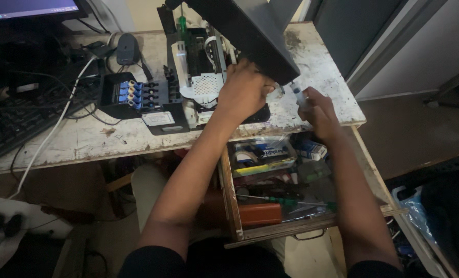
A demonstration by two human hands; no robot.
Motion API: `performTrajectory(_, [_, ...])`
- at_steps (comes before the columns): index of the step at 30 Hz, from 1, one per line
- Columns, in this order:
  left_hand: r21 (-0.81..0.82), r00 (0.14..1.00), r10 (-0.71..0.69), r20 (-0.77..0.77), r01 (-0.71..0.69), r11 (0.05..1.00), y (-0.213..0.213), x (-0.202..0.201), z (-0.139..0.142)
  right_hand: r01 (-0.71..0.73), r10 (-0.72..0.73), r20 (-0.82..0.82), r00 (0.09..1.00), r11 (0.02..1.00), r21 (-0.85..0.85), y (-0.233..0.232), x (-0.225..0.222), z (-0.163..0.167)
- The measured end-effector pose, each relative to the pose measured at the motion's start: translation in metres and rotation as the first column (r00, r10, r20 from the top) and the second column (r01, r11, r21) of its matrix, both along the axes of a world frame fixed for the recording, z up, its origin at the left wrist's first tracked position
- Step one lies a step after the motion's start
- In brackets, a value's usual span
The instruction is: The person lifts and opens an inkjet printer on a workbench, removes its cover and internal parts, then uses a syringe to flush liquid through the printer's ink system and printhead area. They repeatedly draw and inject fluid, reposition printer components, and handle the ink cartridge assembly while working.
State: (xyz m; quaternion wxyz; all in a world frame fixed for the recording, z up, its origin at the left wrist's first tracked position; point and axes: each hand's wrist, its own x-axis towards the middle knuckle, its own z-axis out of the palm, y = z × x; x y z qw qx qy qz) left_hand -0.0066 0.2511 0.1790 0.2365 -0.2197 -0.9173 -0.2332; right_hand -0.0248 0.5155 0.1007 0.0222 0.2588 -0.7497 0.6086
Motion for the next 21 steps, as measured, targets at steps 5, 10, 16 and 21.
performTrajectory(5, [0.012, 0.999, -0.008, -0.036, 0.008, 1.0, -0.001, 0.0, -0.002, -0.028, 0.055, -0.248, 0.967, 0.993, 0.115, -0.016, 0.006, 0.015])
performTrajectory(10, [0.01, 1.0, 0.006, -0.028, -0.005, 1.0, 0.0, -0.001, -0.004, 0.105, -0.07, -0.123, 0.99, 0.943, 0.316, -0.019, 0.006, 0.014])
performTrajectory(16, [-0.002, 0.996, -0.032, -0.078, 0.032, 0.999, -0.002, -0.01, -0.016, 0.08, -0.059, -0.064, 0.996, 0.915, 0.394, -0.024, 0.001, -0.002])
performTrajectory(21, [0.137, 0.981, -0.087, -0.173, 0.111, 0.984, 0.0, -0.026, -0.044, -0.174, 0.182, 0.029, 0.983, 0.864, 0.473, -0.013, 0.011, 0.014])
